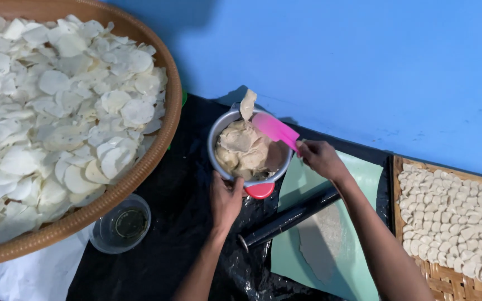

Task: Rolling out dough and scraping off excess dough around circular cutouts on a board.

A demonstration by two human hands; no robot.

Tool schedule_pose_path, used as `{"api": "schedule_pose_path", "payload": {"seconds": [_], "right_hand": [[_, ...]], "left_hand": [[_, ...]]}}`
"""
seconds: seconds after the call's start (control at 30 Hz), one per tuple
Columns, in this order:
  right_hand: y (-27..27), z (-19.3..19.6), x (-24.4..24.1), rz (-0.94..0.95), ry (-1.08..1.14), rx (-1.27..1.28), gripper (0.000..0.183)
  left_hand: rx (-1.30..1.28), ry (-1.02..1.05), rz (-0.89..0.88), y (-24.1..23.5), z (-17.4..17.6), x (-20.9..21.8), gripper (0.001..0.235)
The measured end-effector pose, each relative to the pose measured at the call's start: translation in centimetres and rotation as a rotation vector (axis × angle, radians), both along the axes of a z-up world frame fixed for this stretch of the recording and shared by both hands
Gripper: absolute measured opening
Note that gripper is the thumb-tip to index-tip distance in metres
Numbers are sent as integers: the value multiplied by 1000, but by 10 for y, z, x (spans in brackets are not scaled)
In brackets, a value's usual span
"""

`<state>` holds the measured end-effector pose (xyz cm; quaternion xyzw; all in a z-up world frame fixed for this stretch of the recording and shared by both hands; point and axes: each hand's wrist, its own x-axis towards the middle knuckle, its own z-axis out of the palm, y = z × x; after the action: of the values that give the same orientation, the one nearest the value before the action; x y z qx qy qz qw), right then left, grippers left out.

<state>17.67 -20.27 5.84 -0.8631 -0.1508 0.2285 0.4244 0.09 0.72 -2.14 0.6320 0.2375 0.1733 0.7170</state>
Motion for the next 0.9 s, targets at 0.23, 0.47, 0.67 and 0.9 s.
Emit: {"api": "schedule_pose_path", "payload": {"seconds": [0.23,0.47,0.67,0.9], "right_hand": [[15,31,-4,-67,-750,-193,36],[54,45,25,22,-794,-354,32],[58,78,-5,242,-813,-346,33],[47,66,-39,91,-784,-419,32]], "left_hand": [[14,-7,31,-1,14,-2,37],[1,7,18,0,14,-1,41],[138,38,28,1,12,-3,40],[-217,-28,-61,-7,12,-10,35]]}}
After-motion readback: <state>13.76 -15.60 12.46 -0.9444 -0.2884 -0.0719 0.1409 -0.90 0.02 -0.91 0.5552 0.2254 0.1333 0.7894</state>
